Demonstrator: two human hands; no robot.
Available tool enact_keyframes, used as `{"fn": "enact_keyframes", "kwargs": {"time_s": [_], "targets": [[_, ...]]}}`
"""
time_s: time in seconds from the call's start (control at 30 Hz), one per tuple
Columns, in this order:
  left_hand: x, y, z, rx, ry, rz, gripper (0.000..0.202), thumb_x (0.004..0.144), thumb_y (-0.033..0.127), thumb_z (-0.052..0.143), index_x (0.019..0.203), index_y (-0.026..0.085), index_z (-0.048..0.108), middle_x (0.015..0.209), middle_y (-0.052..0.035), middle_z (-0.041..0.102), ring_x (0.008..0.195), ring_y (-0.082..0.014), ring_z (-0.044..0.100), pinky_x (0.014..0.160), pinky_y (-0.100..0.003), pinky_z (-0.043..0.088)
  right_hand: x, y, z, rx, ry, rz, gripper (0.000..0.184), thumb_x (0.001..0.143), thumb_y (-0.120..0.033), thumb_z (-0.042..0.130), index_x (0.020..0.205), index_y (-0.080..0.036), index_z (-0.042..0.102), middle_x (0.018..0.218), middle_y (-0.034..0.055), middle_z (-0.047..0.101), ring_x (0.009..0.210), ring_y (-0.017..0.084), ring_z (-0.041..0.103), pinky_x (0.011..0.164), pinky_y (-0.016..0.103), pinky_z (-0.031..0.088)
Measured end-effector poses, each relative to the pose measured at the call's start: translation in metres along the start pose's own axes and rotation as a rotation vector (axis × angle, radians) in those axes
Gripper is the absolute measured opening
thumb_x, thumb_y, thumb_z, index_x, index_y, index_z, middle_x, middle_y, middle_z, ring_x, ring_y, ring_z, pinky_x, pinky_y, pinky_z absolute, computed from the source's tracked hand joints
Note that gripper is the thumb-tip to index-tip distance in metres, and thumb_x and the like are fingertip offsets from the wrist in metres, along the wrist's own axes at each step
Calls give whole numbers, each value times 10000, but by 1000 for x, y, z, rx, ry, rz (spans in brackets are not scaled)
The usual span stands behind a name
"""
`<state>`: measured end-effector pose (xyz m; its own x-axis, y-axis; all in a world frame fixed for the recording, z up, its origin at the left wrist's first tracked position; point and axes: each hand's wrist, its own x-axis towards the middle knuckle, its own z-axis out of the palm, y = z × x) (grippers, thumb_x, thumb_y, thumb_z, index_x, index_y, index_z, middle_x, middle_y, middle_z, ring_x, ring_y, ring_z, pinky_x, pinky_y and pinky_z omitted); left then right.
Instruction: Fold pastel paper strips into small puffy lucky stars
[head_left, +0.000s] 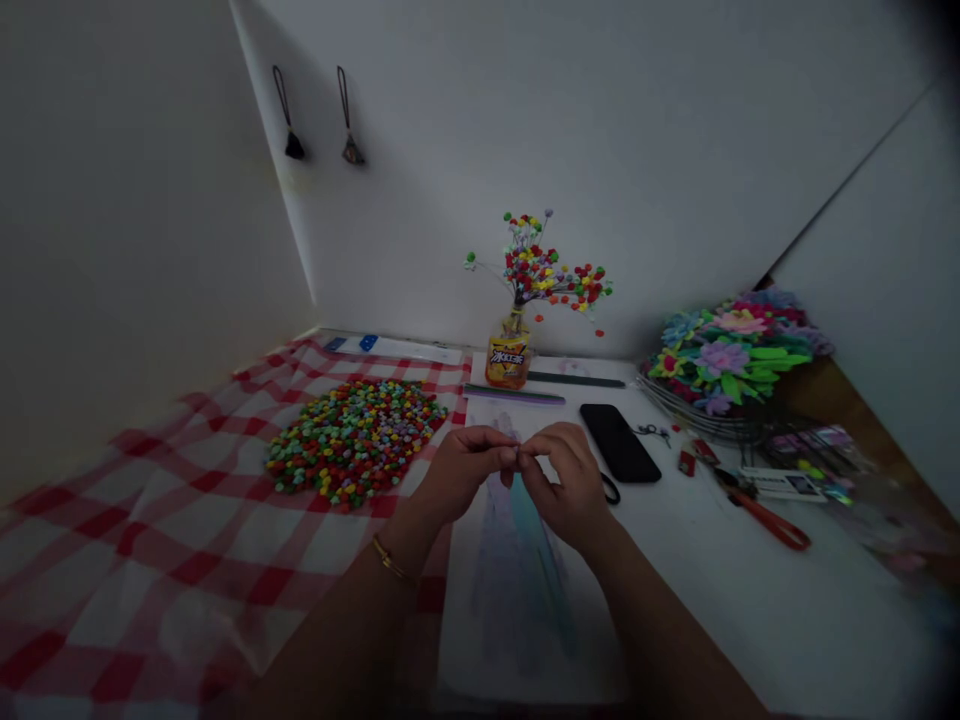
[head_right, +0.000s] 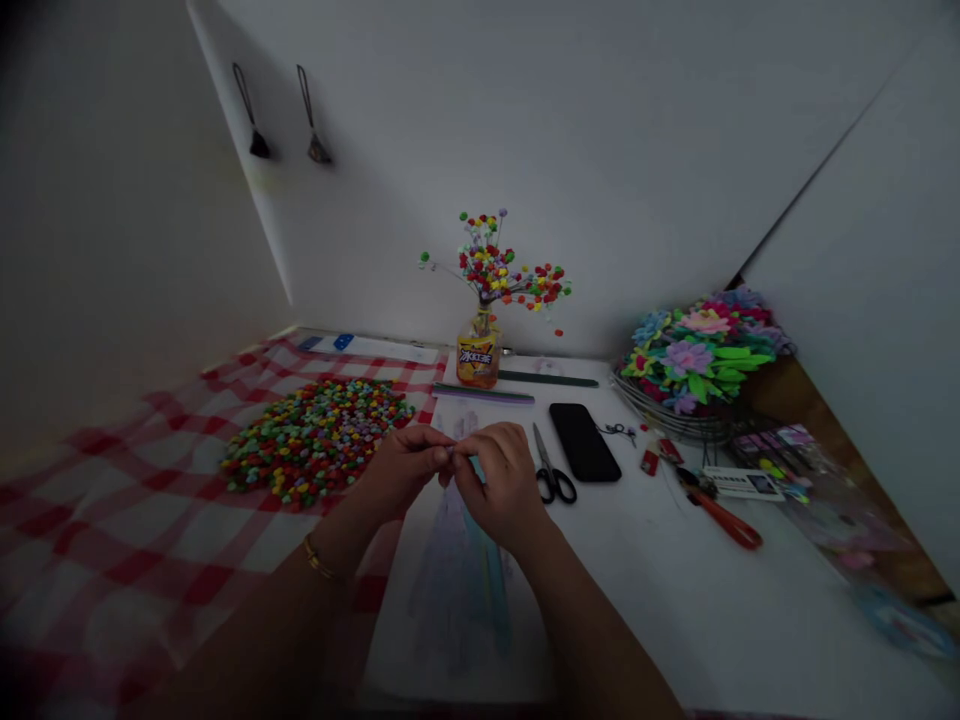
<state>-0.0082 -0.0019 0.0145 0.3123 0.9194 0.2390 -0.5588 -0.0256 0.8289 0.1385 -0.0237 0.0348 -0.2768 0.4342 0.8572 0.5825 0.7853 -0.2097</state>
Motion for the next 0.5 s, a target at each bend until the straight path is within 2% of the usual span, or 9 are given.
{"fn": "enact_keyframes", "kwargs": {"time_s": [0.13, 0.33, 0.5], "targets": [[0, -2, 2, -76, -26, -20, 175, 575, 191, 758, 731, 139, 699, 626, -22, 669, 504, -109, 568, 517, -246, 434, -2, 0, 2, -26, 70, 7, 76, 771, -117, 545, 778, -192, 537, 719, 29, 579, 717, 170, 520, 698, 357, 417], [0, 0, -4, -55, -51, -21, 141, 612, 199, 738, 737, 140, 710, 602, -29, 659, 516, -107, 557, 523, -244, 418, -3, 2, 0, 51, 48, -7, 84, 772, -133, 571, 823, -199, 577, 739, 27, 600, 728, 169, 545, 717, 363, 421], [-1, 2, -9, 4, -80, -48, 158, 586, 203, 753, 721, 137, 707, 540, -11, 619, 493, -102, 530, 480, -232, 384, 0, 4, -5, 9, 7, -28, 128, 784, -141, 567, 882, -215, 604, 785, 35, 610, 775, 179, 550, 747, 374, 416]]}}
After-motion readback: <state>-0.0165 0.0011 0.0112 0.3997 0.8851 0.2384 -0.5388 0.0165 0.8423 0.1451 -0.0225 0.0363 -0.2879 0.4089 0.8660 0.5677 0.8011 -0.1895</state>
